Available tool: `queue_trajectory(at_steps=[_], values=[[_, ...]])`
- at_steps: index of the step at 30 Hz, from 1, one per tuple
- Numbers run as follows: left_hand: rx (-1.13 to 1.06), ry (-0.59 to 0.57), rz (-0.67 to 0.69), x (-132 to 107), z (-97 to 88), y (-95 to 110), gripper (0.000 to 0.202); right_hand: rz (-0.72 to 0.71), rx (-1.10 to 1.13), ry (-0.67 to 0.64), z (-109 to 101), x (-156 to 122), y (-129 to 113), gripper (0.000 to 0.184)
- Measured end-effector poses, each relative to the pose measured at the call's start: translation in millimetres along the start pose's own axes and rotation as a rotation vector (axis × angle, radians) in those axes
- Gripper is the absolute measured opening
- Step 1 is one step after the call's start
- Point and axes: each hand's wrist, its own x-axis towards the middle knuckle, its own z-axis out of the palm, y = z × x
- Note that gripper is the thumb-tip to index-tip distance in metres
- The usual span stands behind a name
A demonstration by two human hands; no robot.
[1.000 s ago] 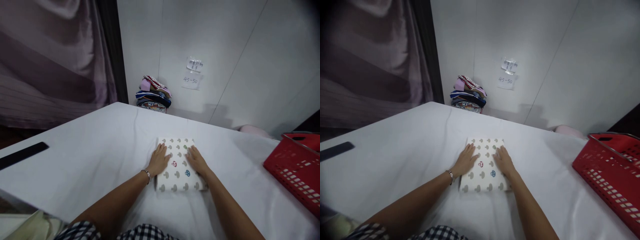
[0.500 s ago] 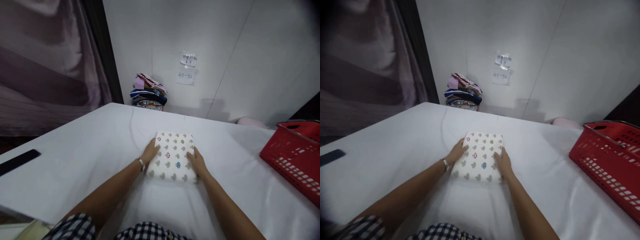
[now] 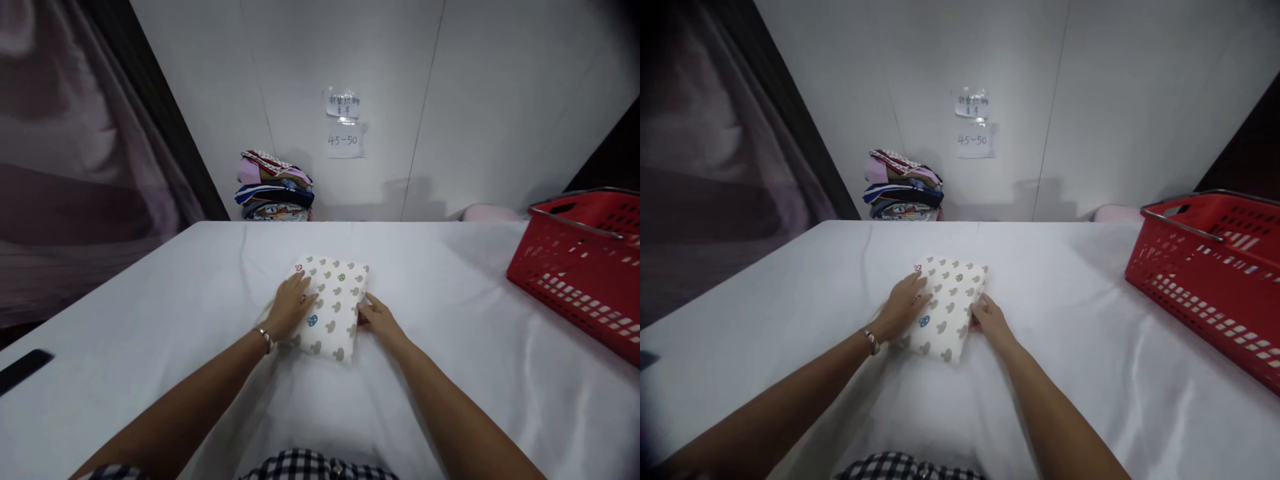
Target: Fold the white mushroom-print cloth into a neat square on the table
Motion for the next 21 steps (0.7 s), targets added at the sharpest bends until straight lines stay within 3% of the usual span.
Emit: queue_trajectory(at_steps=[6, 15, 21], values=[[0.041, -0.135, 0.078, -19.0, 11.7, 15.7, 0.048, 0.07, 0.17, 0.073, 0.7, 9.4, -15.1, 0.068], [0.127, -0.119, 0.123, -17.5, 11.1, 13.0, 0.049, 0.03, 0.09, 0.225, -5.2, 80.1, -33.5, 0.072], [0.144, -0.114, 0.139, -20.3, 15.2, 10.6, 0.052, -0.117, -0.024, 0.249, -13.6, 98.5, -31.5, 0.063]])
